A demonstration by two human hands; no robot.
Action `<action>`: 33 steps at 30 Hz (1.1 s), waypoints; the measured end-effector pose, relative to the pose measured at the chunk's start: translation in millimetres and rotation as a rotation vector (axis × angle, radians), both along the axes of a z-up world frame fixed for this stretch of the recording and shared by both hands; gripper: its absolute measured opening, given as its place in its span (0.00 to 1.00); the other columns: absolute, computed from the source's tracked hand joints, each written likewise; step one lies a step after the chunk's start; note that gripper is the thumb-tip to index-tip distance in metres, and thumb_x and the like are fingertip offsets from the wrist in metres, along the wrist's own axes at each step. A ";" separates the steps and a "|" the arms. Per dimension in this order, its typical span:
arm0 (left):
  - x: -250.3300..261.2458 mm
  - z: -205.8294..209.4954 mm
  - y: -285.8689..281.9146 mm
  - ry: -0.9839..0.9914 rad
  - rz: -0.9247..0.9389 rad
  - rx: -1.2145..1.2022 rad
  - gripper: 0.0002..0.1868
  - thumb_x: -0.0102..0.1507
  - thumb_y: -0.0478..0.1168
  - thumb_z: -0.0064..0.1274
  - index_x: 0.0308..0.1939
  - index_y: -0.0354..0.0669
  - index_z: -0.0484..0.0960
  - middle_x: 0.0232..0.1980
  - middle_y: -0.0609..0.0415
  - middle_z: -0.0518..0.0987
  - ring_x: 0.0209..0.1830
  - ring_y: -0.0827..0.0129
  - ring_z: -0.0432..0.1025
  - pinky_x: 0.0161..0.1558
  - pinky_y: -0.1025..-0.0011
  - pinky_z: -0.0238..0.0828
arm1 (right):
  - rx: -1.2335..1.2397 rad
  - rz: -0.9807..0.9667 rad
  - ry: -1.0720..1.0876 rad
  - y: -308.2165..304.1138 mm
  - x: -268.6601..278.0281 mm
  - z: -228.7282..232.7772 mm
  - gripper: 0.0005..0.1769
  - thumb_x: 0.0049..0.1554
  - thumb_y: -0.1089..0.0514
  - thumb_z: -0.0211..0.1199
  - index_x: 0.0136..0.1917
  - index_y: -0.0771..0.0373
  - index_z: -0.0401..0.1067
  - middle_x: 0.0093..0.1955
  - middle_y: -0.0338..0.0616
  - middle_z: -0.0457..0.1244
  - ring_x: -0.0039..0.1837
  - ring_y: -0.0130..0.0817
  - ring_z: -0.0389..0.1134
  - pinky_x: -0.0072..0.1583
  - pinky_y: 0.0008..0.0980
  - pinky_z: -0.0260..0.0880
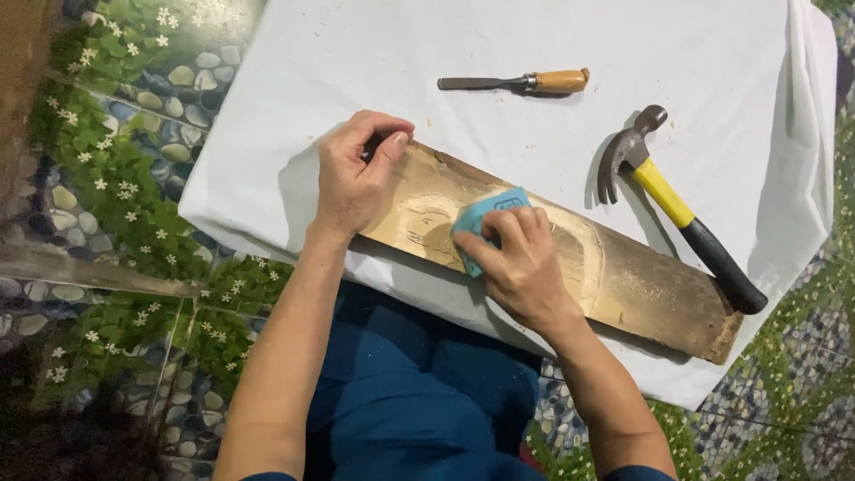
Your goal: Sanding a wooden turtle carving to smooth the surface after using a hammer and chisel.
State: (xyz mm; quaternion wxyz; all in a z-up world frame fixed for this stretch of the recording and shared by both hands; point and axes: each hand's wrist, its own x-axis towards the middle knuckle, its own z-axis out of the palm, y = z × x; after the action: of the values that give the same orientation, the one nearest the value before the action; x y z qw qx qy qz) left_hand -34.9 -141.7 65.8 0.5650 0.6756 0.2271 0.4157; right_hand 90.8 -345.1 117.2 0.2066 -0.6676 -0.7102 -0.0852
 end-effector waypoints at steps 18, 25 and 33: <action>0.1 -4.5 -0.1 -0.007 0.010 0.011 0.06 0.70 0.37 0.55 0.41 0.42 0.86 0.36 0.52 0.83 0.37 0.64 0.78 0.42 0.69 0.76 | 0.015 0.029 -0.070 -3.6 -10.5 7.7 0.11 0.60 0.64 0.56 0.49 0.56 0.78 0.41 0.44 0.56 0.41 0.46 0.58 0.47 0.44 0.61; 1.5 -3.1 0.2 -0.011 0.016 0.024 0.06 0.70 0.37 0.55 0.41 0.42 0.86 0.36 0.51 0.83 0.37 0.64 0.79 0.42 0.69 0.77 | 0.104 -0.068 -0.168 -3.2 -2.0 19.6 0.09 0.61 0.65 0.60 0.50 0.59 0.81 0.42 0.44 0.57 0.43 0.44 0.56 0.47 0.42 0.59; 1.2 -4.6 0.2 0.005 0.023 0.007 0.05 0.70 0.39 0.55 0.41 0.45 0.86 0.37 0.54 0.84 0.39 0.66 0.79 0.44 0.72 0.76 | -0.027 -0.101 0.036 -60.6 14.9 29.9 0.10 0.60 0.66 0.60 0.43 0.62 0.82 0.40 0.49 0.61 0.40 0.49 0.58 0.47 0.47 0.64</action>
State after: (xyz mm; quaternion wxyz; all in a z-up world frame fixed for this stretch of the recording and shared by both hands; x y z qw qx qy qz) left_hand -33.8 -141.4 61.1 0.5573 0.6760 0.2347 0.4211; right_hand 105.7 -405.7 147.0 0.2058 -0.7068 -0.6728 -0.0739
